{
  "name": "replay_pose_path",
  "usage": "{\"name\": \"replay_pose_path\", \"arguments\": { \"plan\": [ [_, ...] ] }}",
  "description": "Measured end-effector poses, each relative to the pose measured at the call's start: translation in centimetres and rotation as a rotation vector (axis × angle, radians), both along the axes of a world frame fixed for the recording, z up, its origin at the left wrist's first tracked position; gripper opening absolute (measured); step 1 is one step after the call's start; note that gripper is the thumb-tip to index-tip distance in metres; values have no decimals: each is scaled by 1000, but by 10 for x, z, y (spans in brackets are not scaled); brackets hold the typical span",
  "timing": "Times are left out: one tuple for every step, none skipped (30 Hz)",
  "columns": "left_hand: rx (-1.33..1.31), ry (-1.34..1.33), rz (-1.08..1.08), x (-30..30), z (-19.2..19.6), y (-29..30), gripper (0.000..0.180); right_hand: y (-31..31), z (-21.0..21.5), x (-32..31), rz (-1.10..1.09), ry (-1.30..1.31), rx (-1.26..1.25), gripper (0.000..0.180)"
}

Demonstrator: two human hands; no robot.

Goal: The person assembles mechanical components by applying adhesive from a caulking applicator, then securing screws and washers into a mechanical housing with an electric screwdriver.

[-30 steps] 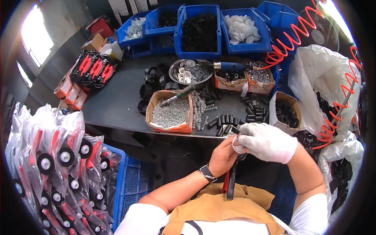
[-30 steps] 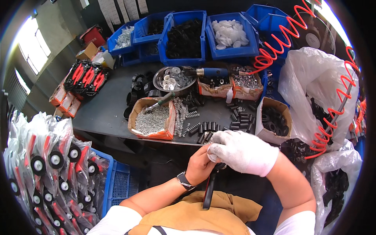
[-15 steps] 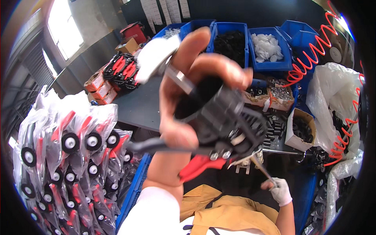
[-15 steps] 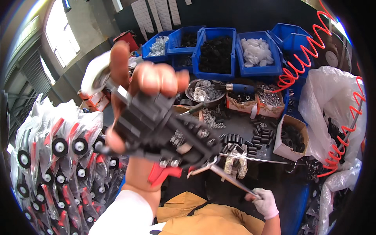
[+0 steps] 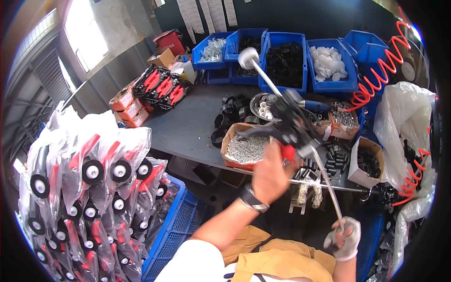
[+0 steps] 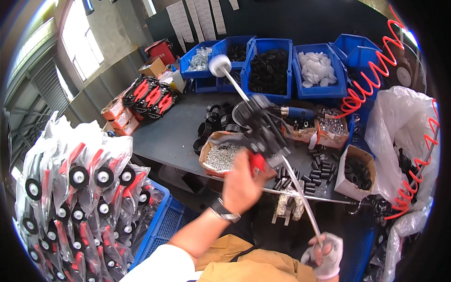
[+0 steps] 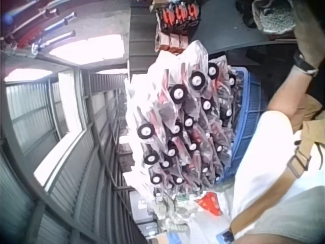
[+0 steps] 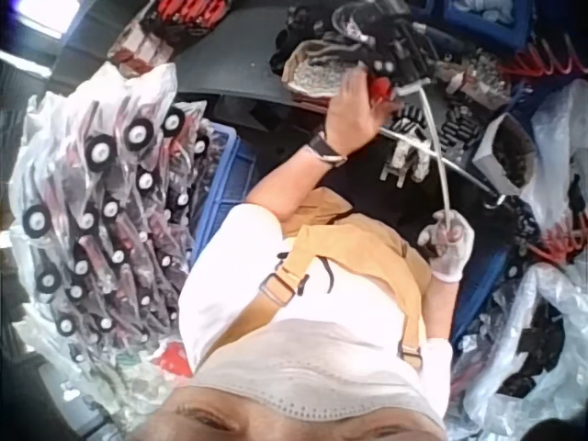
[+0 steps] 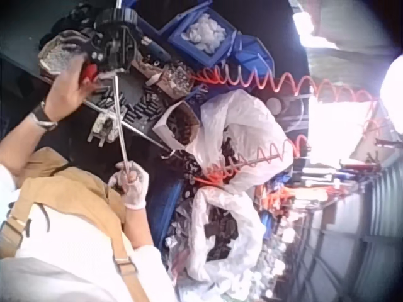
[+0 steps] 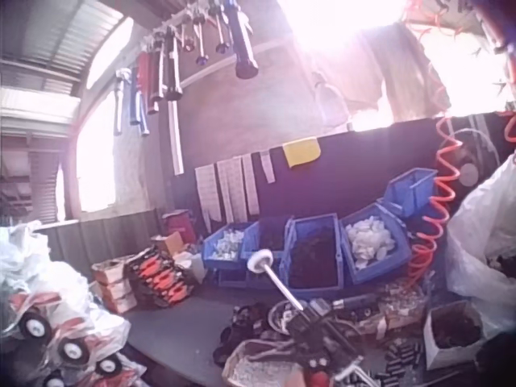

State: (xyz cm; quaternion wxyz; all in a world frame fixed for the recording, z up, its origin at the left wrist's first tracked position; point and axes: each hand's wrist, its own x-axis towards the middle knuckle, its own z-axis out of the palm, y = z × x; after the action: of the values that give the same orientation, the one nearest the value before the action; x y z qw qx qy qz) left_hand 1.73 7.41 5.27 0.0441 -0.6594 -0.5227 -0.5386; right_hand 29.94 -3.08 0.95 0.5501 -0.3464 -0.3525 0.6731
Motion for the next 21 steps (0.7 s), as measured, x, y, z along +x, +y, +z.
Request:
{"name": "replay_pose_path", "arguments": {
  "plan": [
    [25,-4,-52,24,-3,-17,59,15,20,-4,74,4,58,56],
    [-117,-91,-162,47,-2,-39,55,25,41,-14,113,8,91,56],
    [-265,-186,-293,67,-8,-51,52,34,60,-29,131,-8,121,55],
    [-200,-209,-244,69,-13,-54,47,42,74,-44,165,-91,127,51],
    [-187,-140,-120,59,-5,-53,40,46,85,-53,200,-189,132,47],
    [-220,-48,2,44,-5,-49,36,46,83,-56,250,-193,127,42],
    [-92,-4,2,27,20,-37,31,49,77,-50,304,-191,126,37],
    [-49,-160,30,0,13,-19,35,48,66,-36,324,-241,108,34],
    [56,-189,103,-7,30,-12,35,48,57,-25,353,-287,84,30],
    [105,-134,112,-10,26,-9,45,50,61,-16,348,-526,218,31],
    [132,-24,57,5,19,-11,46,54,68,-11,321,-531,219,31],
    [43,-212,-143,31,5,-18,49,56,79,-13,294,-505,226,30],
    [-59,-397,-346,51,-5,-25,53,54,87,-15,267,-478,223,30],
    [-63,-398,-365,58,-5,-19,53,58,93,-12,239,-464,224,30],
    [-125,-631,-493,64,-1,-13,54,69,99,-3,235,-564,405,31],
    [-190,-859,-610,66,2,-9,54,86,102,7,212,-720,559,36],
    [-403,-875,-683,53,9,-3,40,114,95,23,63,-825,682,32],
    [-437,-860,-698,42,8,-2,33,156,97,49,-199,-1149,1080,26],
    [-467,-846,-699,33,2,-5,26,196,102,73,-328,-1374,749,25],
    [-444,-917,-674,46,2,-10,21,243,84,124,-686,-913,597,21],
    [-463,-923,-663,44,-13,-16,23,272,105,162,-960,-1533,416,25]
  ]
}}
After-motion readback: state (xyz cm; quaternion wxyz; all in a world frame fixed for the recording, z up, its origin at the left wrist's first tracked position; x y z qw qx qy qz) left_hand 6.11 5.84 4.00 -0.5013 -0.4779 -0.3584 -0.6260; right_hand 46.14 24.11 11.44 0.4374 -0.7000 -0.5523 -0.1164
